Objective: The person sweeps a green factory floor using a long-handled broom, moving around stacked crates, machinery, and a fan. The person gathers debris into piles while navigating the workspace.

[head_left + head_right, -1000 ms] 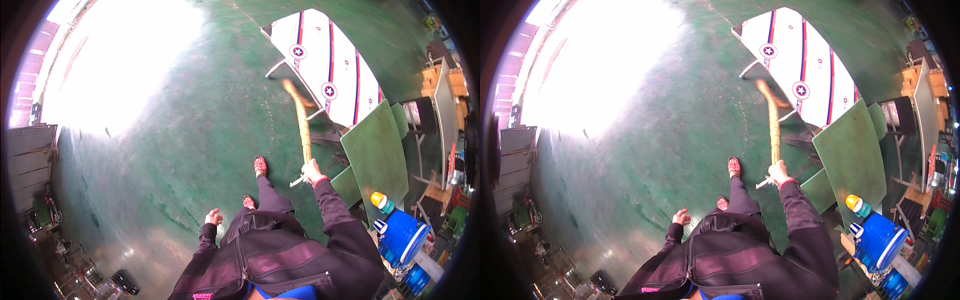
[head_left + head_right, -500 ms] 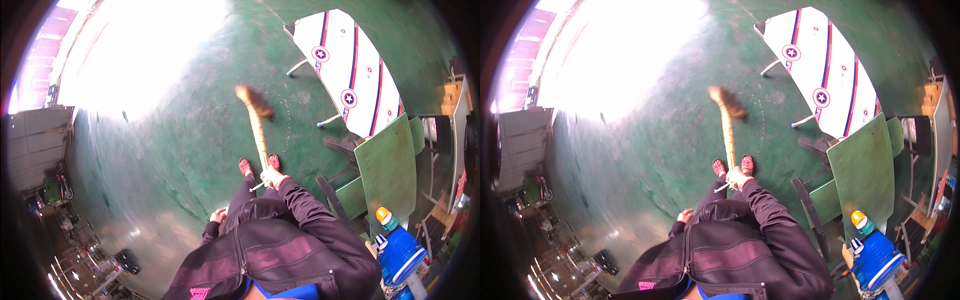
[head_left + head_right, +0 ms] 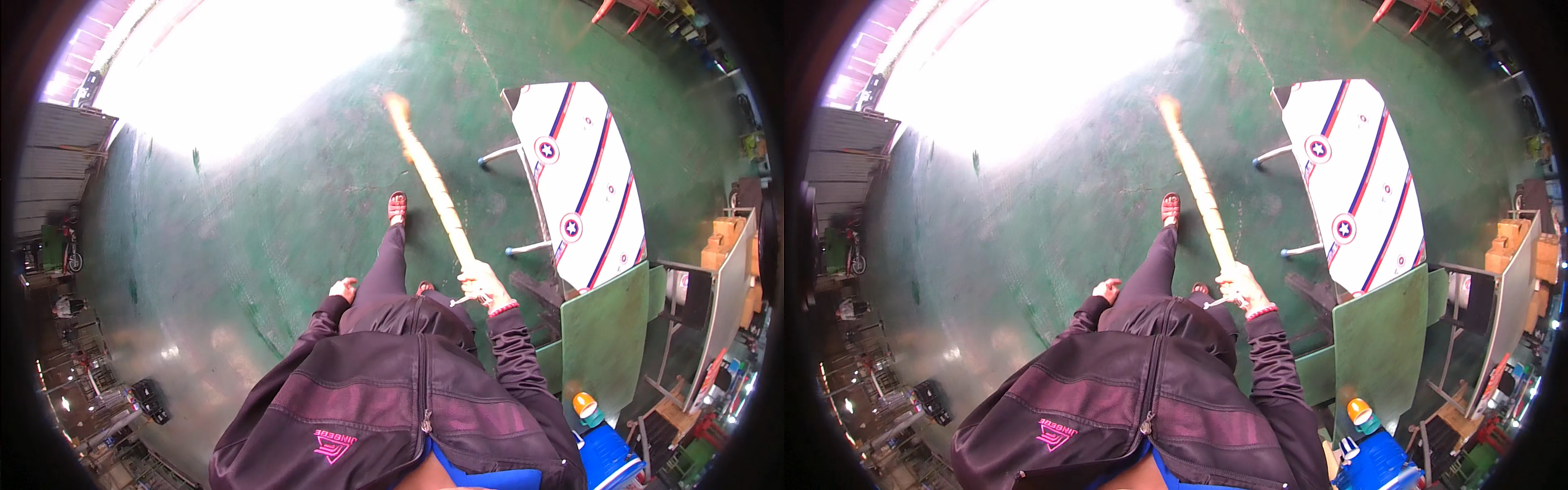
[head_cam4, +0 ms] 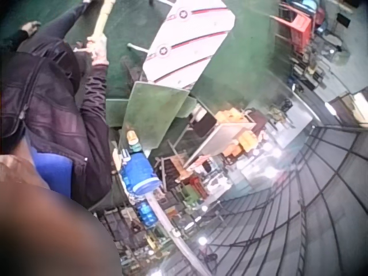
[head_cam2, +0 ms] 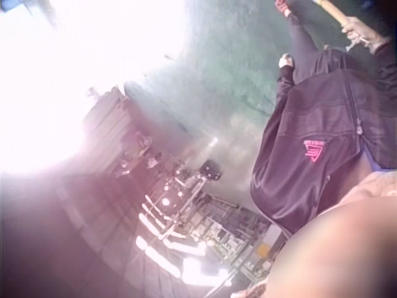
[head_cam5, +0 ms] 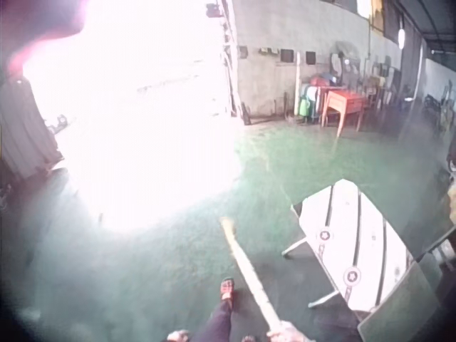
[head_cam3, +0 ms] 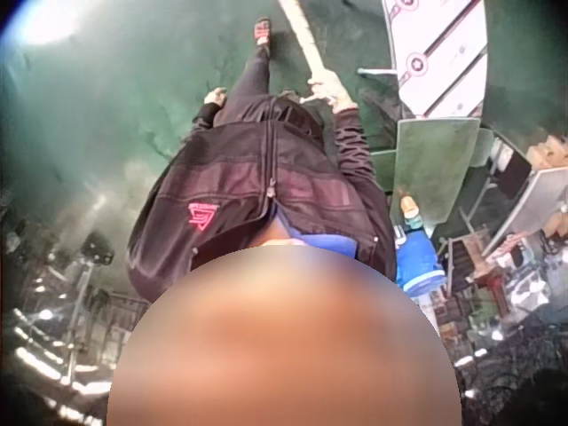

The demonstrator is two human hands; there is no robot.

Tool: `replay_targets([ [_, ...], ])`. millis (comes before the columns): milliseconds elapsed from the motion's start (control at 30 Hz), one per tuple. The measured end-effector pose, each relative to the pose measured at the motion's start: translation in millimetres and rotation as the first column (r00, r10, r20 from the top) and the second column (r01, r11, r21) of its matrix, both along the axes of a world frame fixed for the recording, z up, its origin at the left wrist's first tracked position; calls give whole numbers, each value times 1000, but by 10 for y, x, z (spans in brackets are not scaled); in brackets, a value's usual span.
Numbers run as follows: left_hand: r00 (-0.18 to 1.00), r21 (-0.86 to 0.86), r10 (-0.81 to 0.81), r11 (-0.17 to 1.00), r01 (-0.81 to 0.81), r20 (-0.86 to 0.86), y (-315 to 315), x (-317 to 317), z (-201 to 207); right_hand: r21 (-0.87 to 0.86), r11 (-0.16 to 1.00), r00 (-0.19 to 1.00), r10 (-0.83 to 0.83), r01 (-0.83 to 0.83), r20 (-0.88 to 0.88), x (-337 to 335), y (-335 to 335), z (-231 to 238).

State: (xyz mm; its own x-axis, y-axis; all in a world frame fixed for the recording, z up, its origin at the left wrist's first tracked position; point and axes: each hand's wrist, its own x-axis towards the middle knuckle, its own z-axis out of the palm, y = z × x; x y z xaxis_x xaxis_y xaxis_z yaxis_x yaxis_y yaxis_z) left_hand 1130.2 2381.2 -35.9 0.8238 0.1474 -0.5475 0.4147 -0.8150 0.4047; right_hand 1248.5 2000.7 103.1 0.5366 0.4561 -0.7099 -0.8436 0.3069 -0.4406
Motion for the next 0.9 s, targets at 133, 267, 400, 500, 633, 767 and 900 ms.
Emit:
replay_targets([
  [133,984,-121,95,986,-113,-151,418,374,-177,-115,981,987,-158,158,3,935,-50,-45],
  [267,883,-112,258,939,-324,-392,809,862,-38,-304,927,968,-244,218,-51,2011,179,-353],
  [400,887,-140,226,942,-304,-402,1054,1458,111,-321,941,965,-176,108,-193,2587,818,-708],
  [500,743,-249,411,762,-598,-528,1095,1856,213,-329,941,992,38,-76,-119,2542,1465,-815],
  [633,676,-374,466,585,-720,-571,1098,2360,271,-75,967,936,214,-243,-280,2814,2061,-801],
  [767,638,-310,439,611,-728,-633,1099,2805,199,602,754,821,152,264,-550,3337,2192,-579],
  [900,537,-227,494,556,-800,-684,1191,3335,81,551,828,926,119,106,-358,3816,2119,-196],
])
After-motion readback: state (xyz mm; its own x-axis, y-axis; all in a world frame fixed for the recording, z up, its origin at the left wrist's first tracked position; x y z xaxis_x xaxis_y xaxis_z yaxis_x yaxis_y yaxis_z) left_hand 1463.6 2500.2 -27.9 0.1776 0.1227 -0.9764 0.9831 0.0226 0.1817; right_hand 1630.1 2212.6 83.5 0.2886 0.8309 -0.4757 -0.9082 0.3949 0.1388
